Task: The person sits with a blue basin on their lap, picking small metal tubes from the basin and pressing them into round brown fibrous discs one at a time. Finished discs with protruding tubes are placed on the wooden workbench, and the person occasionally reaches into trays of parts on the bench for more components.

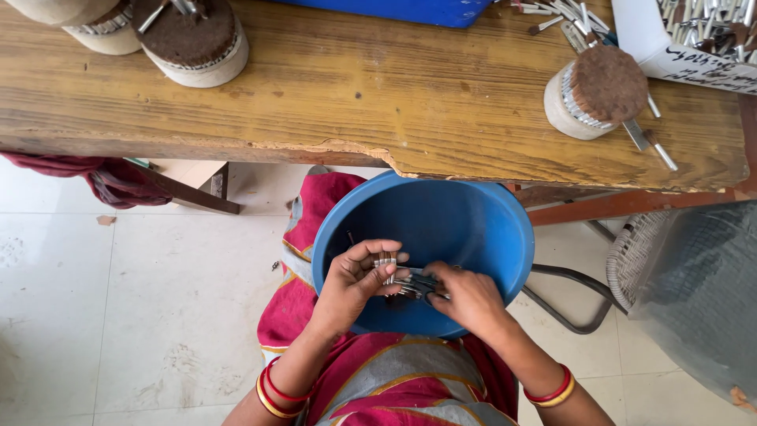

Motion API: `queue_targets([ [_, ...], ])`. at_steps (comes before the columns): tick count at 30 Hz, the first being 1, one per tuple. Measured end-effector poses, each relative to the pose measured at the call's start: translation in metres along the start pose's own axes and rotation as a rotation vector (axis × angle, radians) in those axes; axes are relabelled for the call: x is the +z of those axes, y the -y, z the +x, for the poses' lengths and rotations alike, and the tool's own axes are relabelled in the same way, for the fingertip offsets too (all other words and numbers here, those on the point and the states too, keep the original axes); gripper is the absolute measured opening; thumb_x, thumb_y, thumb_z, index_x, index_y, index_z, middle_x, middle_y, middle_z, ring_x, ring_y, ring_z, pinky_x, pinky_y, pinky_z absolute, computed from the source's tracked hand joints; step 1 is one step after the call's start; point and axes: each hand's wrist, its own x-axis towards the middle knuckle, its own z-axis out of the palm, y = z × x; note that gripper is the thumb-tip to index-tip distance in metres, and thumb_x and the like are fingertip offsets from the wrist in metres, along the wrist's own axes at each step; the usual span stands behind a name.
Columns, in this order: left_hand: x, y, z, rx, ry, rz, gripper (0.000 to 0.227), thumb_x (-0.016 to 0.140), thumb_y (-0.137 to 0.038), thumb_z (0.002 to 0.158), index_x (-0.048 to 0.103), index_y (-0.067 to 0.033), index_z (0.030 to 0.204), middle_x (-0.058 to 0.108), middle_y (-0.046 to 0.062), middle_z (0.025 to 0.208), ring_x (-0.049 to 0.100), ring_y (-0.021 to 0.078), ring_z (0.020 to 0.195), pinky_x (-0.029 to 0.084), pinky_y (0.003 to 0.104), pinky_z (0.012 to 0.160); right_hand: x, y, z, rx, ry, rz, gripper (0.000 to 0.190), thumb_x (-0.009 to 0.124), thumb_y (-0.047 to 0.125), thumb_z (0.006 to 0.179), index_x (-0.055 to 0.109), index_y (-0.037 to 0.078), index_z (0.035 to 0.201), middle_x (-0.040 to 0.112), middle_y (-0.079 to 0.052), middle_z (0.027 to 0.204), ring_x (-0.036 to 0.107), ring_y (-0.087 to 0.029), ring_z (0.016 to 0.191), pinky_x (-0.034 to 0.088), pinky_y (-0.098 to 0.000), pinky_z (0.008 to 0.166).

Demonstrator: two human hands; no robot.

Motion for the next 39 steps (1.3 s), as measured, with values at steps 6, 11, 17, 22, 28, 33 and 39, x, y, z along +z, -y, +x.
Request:
queue_targets([
  [6,0.001,-0.026,-0.006,0.059,0.063,0.160,0.046,0.058,0.003,0.100,0.049,-0.0071,0.144,0.073,0.012,0.117,0.073,0.0168,0.102,0.064,0.029,0.083,-0.075,-0.005,-0.023,0.183,0.002,0.451,0.050,0.085,0.018,0.073,0.071,0.022,0.121,0.070,-0.004,0.087,0.065,-0.018,0.071,0.055,-0.0310,0.066],
  [11,0.016,-0.046,-0.012,0.010,0.161,0.420,0.065,0.059,0.006,0.096,0.039,-0.0148,0.154,0.076,0.005,0.113,0.070,0.0093,0.095,0.060,0.024,0.077,-0.100,0.006,-0.021,0.105,0.220,0.494,0.059,0.086,0.013,0.070,0.069,0.022,0.126,0.068,0.000,0.103,0.061,-0.015,0.087,0.054,-0.0302,0.075],
  [17,0.015,-0.042,-0.014,0.021,0.220,0.438,0.068,0.058,0.007,0.098,0.036,-0.0165,0.158,0.074,0.005,0.108,0.068,0.0077,0.093,0.058,0.023,0.078,-0.097,0.007,-0.014,0.024,0.231,0.527,0.056,0.084,0.013,0.072,0.070,0.021,0.125,0.068,0.001,0.109,0.063,-0.013,0.095,0.056,-0.0308,0.077],
  [22,0.016,-0.045,-0.015,0.027,0.234,0.419,0.070,0.058,0.008,0.097,0.036,-0.0162,0.159,0.075,0.005,0.108,0.068,0.0077,0.093,0.058,0.023,0.079,-0.091,-0.005,-0.014,0.014,0.237,0.556,0.055,0.086,0.013,0.072,0.071,0.020,0.126,0.068,0.000,0.105,0.061,-0.014,0.090,0.053,-0.0300,0.078],
  [28,0.016,-0.039,-0.011,0.008,0.221,0.349,0.071,0.058,0.007,0.097,0.034,-0.0162,0.160,0.075,0.007,0.110,0.069,0.0099,0.093,0.059,0.025,0.079,-0.083,-0.005,-0.011,0.078,0.242,0.549,0.049,0.085,0.014,0.076,0.077,0.022,0.124,0.068,-0.003,0.089,0.061,-0.012,0.079,0.053,-0.0288,0.073],
  [33,0.018,-0.020,-0.002,-0.017,0.176,0.200,0.073,0.058,0.005,0.097,0.028,-0.0169,0.160,0.074,0.011,0.113,0.072,0.0141,0.098,0.061,0.027,0.082,-0.058,0.004,0.001,0.004,0.041,0.229,0.034,0.081,0.017,0.082,0.079,0.022,0.116,0.073,0.000,0.083,0.063,-0.009,0.069,0.051,-0.0273,0.064],
  [39,0.030,-0.015,-0.002,0.015,0.172,0.182,0.075,0.059,0.005,0.098,0.026,-0.0160,0.162,0.073,0.013,0.113,0.072,0.0168,0.101,0.061,0.029,0.083,-0.015,-0.003,0.018,-0.054,-0.245,0.917,0.017,0.076,0.016,0.092,0.080,0.005,0.104,0.064,-0.001,0.064,0.052,-0.006,0.056,0.040,-0.0220,0.050],
])
